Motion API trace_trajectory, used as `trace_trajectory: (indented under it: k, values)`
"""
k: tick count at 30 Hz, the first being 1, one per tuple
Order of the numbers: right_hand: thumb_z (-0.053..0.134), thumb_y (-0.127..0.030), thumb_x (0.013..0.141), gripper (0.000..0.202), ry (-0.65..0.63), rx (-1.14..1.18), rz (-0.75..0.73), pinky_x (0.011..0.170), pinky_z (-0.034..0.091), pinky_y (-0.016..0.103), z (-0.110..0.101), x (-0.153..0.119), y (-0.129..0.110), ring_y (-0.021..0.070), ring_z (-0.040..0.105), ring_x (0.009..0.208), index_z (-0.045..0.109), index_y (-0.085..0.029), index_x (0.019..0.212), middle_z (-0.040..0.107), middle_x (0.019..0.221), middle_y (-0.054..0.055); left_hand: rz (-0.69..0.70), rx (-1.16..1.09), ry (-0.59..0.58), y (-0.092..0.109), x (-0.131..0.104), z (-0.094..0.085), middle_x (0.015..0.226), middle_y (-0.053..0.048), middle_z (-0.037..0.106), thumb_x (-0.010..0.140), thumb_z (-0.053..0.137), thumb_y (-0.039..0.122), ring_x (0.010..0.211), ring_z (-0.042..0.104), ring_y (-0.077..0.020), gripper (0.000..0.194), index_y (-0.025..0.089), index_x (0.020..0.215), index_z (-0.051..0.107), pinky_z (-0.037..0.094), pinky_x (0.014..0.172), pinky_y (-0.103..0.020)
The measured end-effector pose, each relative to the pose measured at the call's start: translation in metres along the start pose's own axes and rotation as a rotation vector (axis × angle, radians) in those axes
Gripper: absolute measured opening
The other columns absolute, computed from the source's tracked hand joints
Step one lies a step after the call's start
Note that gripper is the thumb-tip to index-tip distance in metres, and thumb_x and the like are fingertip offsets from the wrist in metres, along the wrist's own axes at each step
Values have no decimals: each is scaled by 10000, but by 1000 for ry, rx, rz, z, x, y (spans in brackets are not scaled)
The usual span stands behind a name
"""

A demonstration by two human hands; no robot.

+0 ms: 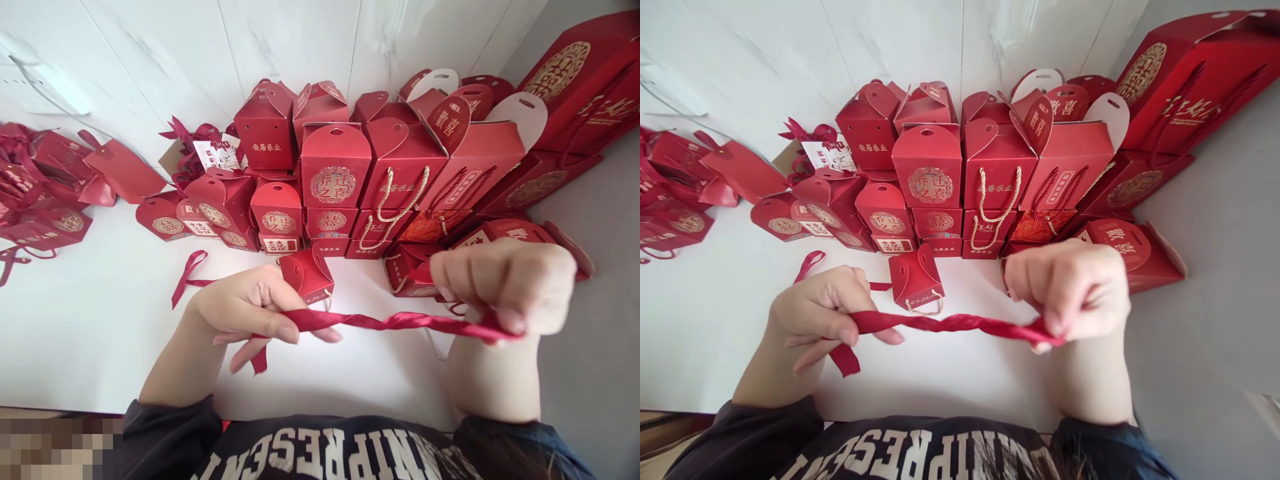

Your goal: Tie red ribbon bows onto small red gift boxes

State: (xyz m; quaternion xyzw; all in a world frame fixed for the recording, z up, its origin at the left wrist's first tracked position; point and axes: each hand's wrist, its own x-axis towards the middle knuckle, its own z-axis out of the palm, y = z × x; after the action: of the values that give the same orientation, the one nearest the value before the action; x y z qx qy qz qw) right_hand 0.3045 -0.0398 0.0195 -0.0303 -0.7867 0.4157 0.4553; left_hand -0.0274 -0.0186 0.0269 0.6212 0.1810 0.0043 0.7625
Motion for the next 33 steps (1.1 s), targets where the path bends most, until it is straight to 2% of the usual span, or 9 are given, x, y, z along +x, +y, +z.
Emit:
trace_trajectory:
  k: [2, 4, 10, 12, 16, 19, 25, 29, 33]
  values:
    - [747, -310, 817, 77, -485, -78, 122, 862, 552, 342, -10, 0, -12, 150, 685, 729, 712, -293, 883, 704, 721, 10, 45, 6, 73, 0, -3, -2, 326, -15, 529, 892, 596, 437, 219, 449, -106, 370, 174, 1096, 759, 281, 243, -160]
    - [790, -362, 769, 216, -652, -125, 302, 989, 497, 399, -14, 3, -19, 205, 689, 957, 722, -263, 948, 732, 1034, 84, 54, 41, 167, 1, -2, -3, 315, -10, 511, 907, 574, 447, 213, 423, -83, 362, 170, 1010, 784, 282, 250, -142]
    - [513, -372, 974, 280, -51, -25, 567, 976, 496, 341, 24, 19, 15, 209, 647, 1107, 668, -220, 1151, 695, 1169, 94, -61, 98, 208, 6, 8, 7, 343, 42, 487, 911, 600, 377, 225, 407, -52, 303, 147, 1029, 758, 246, 258, -116]
    - [527, -388, 968, 337, -5, 119, 601, 974, 486, 326, 45, 25, 36, 188, 629, 1112, 596, -202, 1241, 657, 1227, 95, -62, 95, 199, 8, 10, 9, 345, 54, 476, 919, 592, 369, 226, 405, -52, 320, 155, 1112, 730, 227, 249, -113]
    - [480, -441, 979, 339, 74, 606, 591, 606, 496, 232, 74, 30, 64, 112, 602, 642, 581, -159, 1138, 651, 767, 17, -65, 78, 213, 9, 9, 9, 359, 47, 504, 906, 608, 373, 222, 400, -55, 305, 144, 1069, 728, 220, 231, -110]
    - [661, -352, 882, 242, 214, 707, 515, 553, 454, 199, 79, 28, 68, 77, 532, 537, 584, -189, 1044, 547, 625, -63, -85, 82, 243, 8, 6, 7, 334, 39, 498, 880, 640, 386, 214, 387, -53, 284, 118, 899, 731, 213, 227, -108]
    - [663, -336, 892, 222, 166, 743, 656, 639, 553, 263, 77, 33, 52, 140, 713, 700, 569, -174, 1010, 727, 869, 37, -41, 74, 307, 8, 6, 6, 326, 44, 487, 880, 640, 387, 216, 370, -43, 279, 123, 865, 727, 218, 247, -114]
    - [754, -258, 806, 239, 16, 739, 812, 518, 551, 237, 76, 33, 53, 143, 692, 550, 680, -106, 975, 737, 667, 38, -71, 128, 331, 8, 8, 6, 308, 54, 443, 863, 651, 410, 204, 344, -52, 288, 137, 820, 730, 181, 241, -138]
    - [797, -282, 756, 183, -18, 624, 785, 699, 604, 335, 69, 28, 52, 202, 728, 728, 758, -104, 742, 760, 673, 90, -72, 151, 317, 13, 4, 5, 281, 54, 395, 849, 661, 402, 206, 321, -50, 277, 160, 732, 727, 159, 250, -150]
